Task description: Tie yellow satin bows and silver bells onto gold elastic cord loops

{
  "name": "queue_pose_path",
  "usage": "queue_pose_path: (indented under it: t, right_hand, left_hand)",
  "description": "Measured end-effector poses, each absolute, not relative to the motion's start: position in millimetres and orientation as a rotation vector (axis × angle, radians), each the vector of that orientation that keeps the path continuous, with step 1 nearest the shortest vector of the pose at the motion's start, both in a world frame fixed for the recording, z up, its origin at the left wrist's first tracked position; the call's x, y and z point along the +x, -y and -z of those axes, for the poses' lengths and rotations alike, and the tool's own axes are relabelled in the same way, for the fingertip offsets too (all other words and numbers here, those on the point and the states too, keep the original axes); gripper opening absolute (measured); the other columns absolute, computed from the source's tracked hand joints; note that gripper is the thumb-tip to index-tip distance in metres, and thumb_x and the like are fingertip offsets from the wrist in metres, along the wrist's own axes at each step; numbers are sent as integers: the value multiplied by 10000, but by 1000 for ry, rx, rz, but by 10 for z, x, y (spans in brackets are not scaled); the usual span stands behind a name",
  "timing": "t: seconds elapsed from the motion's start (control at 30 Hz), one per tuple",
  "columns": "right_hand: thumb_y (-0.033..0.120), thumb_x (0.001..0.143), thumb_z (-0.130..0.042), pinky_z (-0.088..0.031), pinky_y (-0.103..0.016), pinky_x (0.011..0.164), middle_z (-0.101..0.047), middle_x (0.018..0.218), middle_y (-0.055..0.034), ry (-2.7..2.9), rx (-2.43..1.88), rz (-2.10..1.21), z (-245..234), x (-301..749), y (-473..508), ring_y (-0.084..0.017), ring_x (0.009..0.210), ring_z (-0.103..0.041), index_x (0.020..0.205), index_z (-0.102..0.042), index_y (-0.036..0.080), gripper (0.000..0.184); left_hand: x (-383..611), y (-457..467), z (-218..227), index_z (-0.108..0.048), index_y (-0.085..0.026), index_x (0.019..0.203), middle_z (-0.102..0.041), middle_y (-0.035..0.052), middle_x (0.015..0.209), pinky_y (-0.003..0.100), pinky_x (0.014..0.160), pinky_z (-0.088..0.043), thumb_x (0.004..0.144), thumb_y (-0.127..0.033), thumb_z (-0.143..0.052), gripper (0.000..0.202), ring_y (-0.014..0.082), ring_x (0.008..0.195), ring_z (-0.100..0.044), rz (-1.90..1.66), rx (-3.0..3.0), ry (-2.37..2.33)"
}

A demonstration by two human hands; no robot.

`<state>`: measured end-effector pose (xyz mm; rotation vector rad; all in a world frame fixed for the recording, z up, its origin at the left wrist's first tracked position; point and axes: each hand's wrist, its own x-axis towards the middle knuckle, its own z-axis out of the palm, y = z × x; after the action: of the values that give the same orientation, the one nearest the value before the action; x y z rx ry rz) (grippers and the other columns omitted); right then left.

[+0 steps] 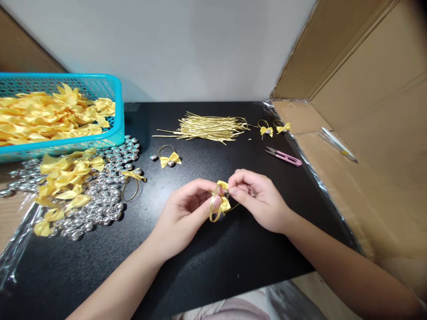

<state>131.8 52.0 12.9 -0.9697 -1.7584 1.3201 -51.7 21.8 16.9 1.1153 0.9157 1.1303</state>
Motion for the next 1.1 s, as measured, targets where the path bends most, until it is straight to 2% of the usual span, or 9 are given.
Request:
queue_pose_path:
  t: [0.27, 0.47, 0.7, 0.9, 0.97, 1.1]
  right_hand:
    - [456, 876, -622, -307, -225, 511, -442, 638, 45, 1502, -898, -1640, -143, 1257, -524, -78, 545, -344, 809, -548, 179, 295]
    - [532, 844, -641, -320, -229, 512, -412, 627, 49, 1514, -951, -1612, -132, 1258, -530, -83, 557, -351, 801, -566, 177, 366]
    - [506, 861, -625, -329, -234, 517, -410, 638, 40, 1543, -950, -1611, -120, 1270, -527, -95, 569, -366, 805, -569, 187, 329]
    - [448, 881, -614, -330, -232, 518, -432, 642, 36, 1548, -934, -1603, -119, 1264, -515, -95, 571, -377, 813, -571, 183, 277]
    - [384, 899, -596, -326, -233, 515, -432, 645, 35, 1587, -958, -1515, -126, 1270, -503, -94, 563, -374, 810, -573, 184, 220]
    - [215, 918, -564, -339, -237, 542, -457, 666, 32, 1780, -952, -1111, -159, 1295, -484, -90, 571, -393, 808, -592, 185, 118]
  left_hand:
    - [-510, -214, -171, -731, -218, 855, -718, -5, 767, 163, 608, -527, 821, -193, -731, 42, 93, 676, -638, -1118, 1126, -928]
    - [-519, -213, -149, -703, -197, 804, -704, 10, 738, 184, 585, -523, 817, -209, -735, 36, 108, 644, -632, -1164, 1183, -937]
    - [-539, -202, -149, -744, -219, 815, -705, 3, 791, 158, 633, -524, 852, -177, -694, 75, 91, 702, -640, -1140, 1179, -870]
    - [-521, -212, -148, -756, -211, 800, -710, 4, 759, 158, 613, -521, 849, -184, -697, 82, 89, 665, -632, -1141, 1146, -882]
    - [-520, -206, -145, -753, -214, 799, -718, 3, 766, 161, 614, -527, 834, -186, -715, 59, 92, 669, -638, -1155, 1128, -893]
    - [-517, -185, -142, -752, -250, 881, -722, -13, 770, 151, 614, -535, 827, -183, -725, 91, 85, 668, -640, -1162, 1114, -913]
